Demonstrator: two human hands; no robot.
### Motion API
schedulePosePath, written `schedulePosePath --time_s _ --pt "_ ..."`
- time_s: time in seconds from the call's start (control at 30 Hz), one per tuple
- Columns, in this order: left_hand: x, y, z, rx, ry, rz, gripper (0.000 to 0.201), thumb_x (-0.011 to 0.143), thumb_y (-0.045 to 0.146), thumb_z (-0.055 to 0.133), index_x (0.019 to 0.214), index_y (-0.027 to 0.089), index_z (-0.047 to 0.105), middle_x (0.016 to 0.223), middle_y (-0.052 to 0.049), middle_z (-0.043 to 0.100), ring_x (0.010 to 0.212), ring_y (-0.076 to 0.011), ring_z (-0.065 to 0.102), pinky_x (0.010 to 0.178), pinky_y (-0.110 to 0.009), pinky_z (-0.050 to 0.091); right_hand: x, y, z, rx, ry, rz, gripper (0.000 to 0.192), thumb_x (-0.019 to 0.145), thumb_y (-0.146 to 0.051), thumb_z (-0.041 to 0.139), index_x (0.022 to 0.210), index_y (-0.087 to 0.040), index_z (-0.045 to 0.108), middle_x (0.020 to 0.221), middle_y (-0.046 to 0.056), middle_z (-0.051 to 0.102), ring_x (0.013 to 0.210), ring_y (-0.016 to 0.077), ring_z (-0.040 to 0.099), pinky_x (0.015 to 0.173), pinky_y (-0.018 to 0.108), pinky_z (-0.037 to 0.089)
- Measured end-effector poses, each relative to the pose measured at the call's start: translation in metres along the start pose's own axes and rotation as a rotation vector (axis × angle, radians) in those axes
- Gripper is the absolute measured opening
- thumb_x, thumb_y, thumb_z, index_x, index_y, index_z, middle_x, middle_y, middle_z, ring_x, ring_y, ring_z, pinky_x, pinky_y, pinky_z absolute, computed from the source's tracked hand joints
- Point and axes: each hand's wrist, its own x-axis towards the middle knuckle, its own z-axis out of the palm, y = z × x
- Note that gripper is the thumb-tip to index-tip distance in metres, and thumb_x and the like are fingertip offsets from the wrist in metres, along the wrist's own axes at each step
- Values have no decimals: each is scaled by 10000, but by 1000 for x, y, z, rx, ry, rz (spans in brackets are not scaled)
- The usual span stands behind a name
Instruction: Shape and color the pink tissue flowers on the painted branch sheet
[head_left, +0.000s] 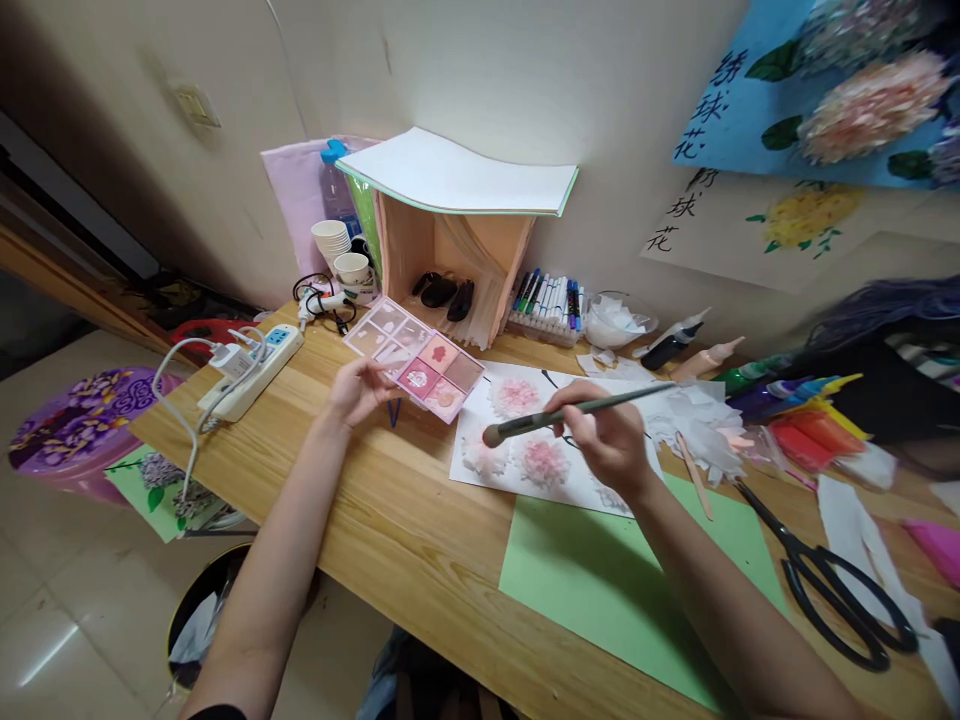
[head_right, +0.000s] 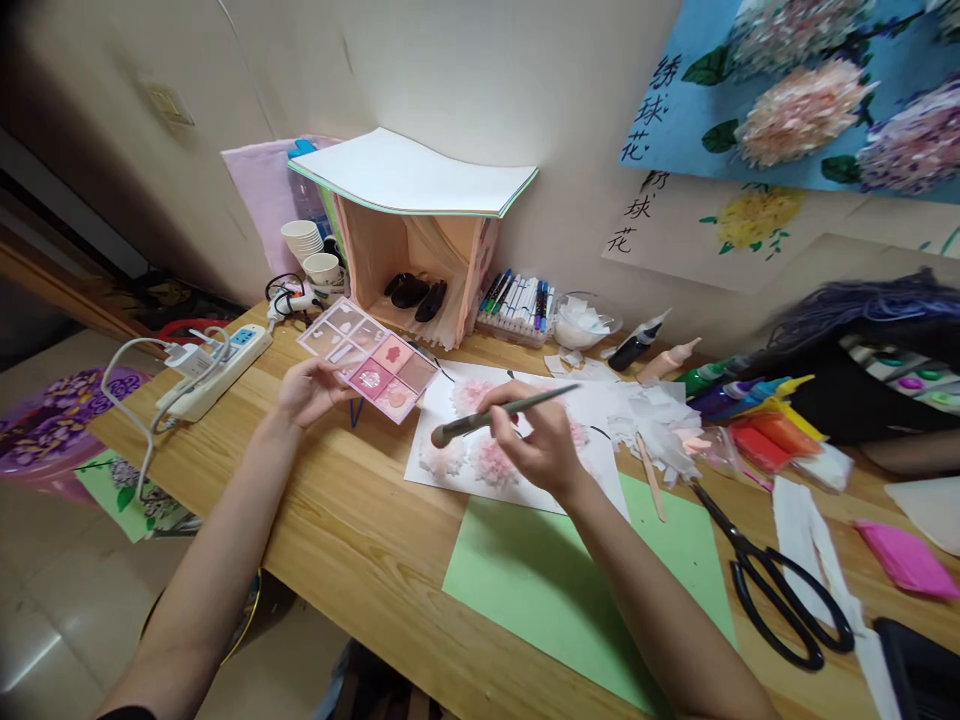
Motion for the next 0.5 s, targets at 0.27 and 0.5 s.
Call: schedulePosePath --time_s 0.27,0.5 --pt "-6 -39 15 -18 -16 -55 429 664 49 442 1050 56 628 922 -122 745 714 -209 702 618 -357 604 4 0 -2 88 45 120 241 945 -240 484 1137 -257 628 1069 56 672 972 191 646 793 327 514" --pt "-9 -47 18 -42 16 -52 331 648 58 454 921 94 637 827 -74 739 652 -167 671 604 -319 599 -1 6 11 -21 -166 108 242 946 -222 474 1140 -265 613 1099 34 685 1039 179 617 881 319 483"
